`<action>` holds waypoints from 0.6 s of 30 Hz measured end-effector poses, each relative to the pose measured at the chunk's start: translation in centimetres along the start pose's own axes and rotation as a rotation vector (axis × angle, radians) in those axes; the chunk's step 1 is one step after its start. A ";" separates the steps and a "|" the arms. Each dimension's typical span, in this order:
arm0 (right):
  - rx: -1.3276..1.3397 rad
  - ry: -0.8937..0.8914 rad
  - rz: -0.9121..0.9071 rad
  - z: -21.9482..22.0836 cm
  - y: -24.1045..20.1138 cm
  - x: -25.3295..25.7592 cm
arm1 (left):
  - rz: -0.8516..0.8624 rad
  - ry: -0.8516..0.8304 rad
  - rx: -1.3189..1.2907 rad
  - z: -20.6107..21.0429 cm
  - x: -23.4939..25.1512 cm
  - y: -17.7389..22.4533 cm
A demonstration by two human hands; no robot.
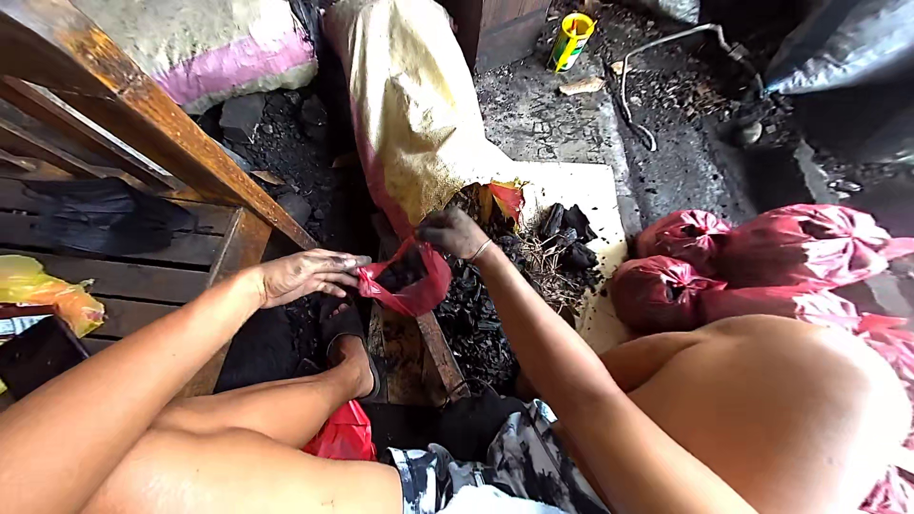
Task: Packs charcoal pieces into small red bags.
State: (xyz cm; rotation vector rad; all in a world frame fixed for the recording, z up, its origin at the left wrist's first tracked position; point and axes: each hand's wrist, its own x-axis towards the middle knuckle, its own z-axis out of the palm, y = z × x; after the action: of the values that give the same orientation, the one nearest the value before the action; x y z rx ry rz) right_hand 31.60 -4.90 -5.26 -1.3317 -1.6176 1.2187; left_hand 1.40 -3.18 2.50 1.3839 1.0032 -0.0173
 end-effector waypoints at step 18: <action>-0.839 -0.604 0.412 0.5 13.2 -7.9 | 0.040 -0.025 -0.373 2.4 0.7 -0.9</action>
State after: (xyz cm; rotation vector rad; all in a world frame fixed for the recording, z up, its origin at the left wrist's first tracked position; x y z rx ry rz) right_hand 37.06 -12.36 -17.56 -2.0056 -2.5537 1.3050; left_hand 2.67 -4.96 1.02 1.0581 0.9042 0.1739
